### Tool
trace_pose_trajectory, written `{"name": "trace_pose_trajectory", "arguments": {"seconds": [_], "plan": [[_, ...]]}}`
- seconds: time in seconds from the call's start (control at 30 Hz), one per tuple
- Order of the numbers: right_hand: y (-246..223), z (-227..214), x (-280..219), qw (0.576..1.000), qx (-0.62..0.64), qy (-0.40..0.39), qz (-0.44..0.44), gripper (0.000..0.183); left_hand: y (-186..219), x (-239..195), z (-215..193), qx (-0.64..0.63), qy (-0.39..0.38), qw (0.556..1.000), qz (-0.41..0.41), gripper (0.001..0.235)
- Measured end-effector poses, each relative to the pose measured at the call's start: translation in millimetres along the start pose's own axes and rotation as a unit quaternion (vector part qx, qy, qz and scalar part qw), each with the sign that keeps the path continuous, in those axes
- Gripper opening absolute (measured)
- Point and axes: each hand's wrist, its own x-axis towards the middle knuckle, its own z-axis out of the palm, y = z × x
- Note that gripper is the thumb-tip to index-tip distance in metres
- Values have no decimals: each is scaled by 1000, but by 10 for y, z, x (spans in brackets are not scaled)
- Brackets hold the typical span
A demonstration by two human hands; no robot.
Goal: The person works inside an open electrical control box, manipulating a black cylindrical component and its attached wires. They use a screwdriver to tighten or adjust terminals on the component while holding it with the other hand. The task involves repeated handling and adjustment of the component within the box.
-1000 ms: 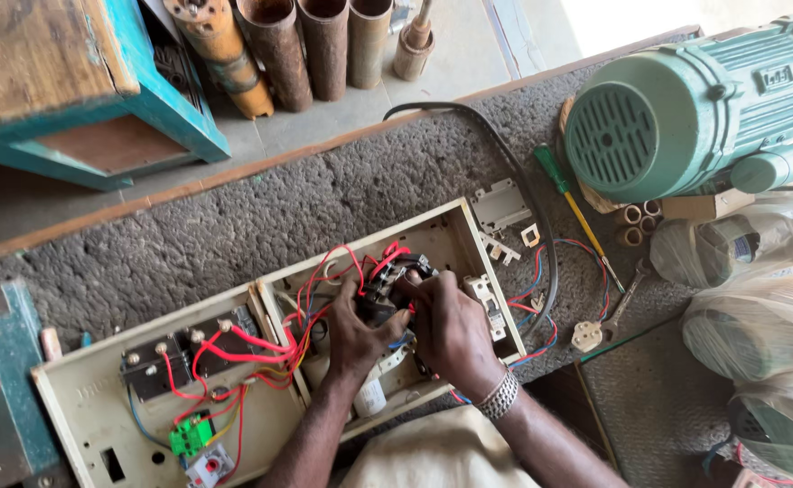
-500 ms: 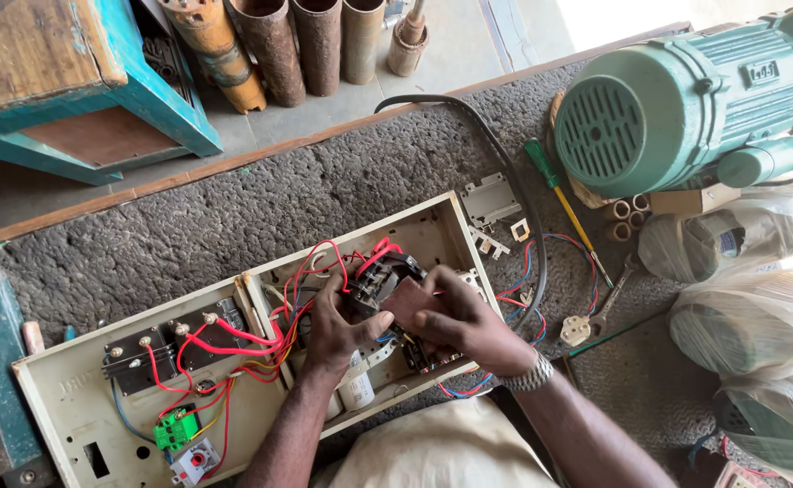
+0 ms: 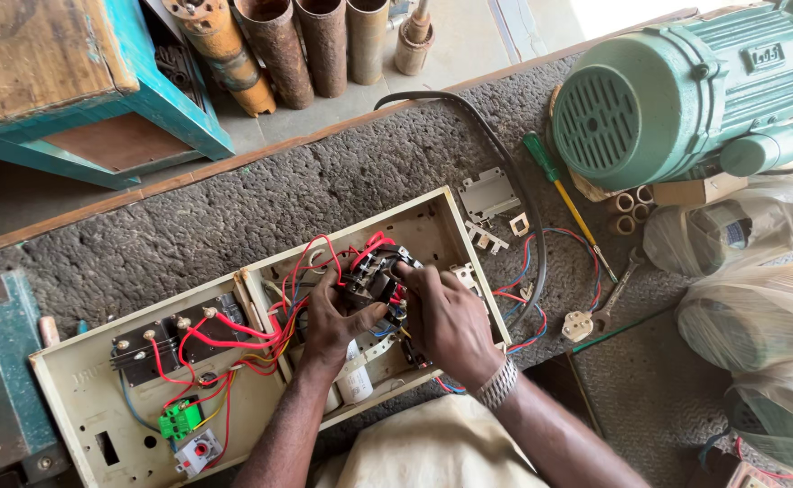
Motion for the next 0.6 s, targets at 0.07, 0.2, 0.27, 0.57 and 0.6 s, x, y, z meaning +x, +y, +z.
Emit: {"name": "trace_pose_trajectory", "arguments": {"seconds": [0.07,0.2,0.27,0.57,0.6], "plan": [[11,45,61,1000,-13,-25,4,31,36,5,8,-1,-5,1000,14,80],[20,54,116,994,82,-38,54,21,68,17,37,16,-14,999,28,77],[-19,41,114,984,106,-85,113,21,88,23,40,46,-11,999,21,74],[-146,125,134,995,22,1,97,24,16,89,79,27,29,999,18,60],[-153,143,136,995,13,10,99,24,10,83,79,24,32,999,24,59]]}}
